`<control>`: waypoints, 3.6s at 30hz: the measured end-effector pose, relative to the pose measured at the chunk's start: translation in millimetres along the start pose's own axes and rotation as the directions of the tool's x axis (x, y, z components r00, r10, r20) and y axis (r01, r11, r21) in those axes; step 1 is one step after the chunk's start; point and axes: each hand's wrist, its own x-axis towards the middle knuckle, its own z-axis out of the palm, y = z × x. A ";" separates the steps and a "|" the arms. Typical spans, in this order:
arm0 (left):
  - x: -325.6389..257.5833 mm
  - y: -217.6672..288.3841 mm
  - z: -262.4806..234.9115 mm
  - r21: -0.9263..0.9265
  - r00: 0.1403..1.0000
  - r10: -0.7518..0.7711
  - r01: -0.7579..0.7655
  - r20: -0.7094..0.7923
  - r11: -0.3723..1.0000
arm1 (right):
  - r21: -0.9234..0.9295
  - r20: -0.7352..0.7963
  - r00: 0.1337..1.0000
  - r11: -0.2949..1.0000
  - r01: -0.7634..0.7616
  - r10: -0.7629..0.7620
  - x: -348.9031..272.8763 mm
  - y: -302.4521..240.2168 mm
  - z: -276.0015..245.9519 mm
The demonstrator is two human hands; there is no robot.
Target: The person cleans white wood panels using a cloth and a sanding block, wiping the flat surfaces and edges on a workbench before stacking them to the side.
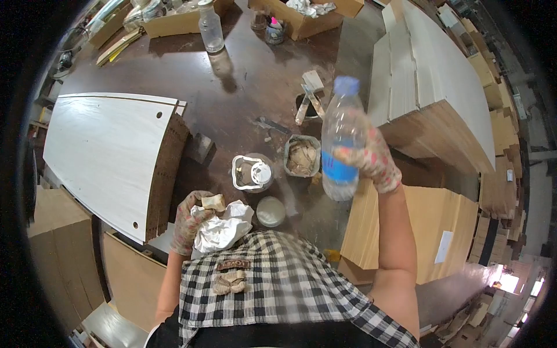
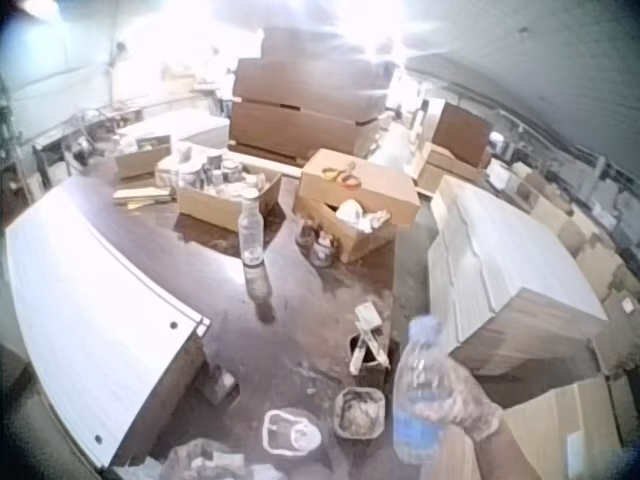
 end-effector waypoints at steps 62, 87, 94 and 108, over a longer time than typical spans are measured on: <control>-1.1 -15.7 1.3 -0.027 0.996 0.084 -0.085 -0.019 0.996 | -0.669 -0.250 0.929 0.743 0.039 -0.274 -15.1 16.9 143.5; -30.0 -7.7 34.9 -0.407 0.955 0.263 -0.295 -0.133 0.864 | -0.038 0.016 0.991 0.990 0.135 -0.135 -23.7 5.9 227.2; -23.1 20.0 36.5 -0.267 0.964 0.259 -0.267 -0.066 0.926 | 0.172 -0.044 0.999 0.985 -0.018 0.026 -28.0 19.7 223.9; -1.3 70.7 46.6 0.269 0.635 0.707 -0.773 0.313 0.575 | 0.205 0.329 0.828 0.821 -0.533 0.455 -26.6 -84.7 142.1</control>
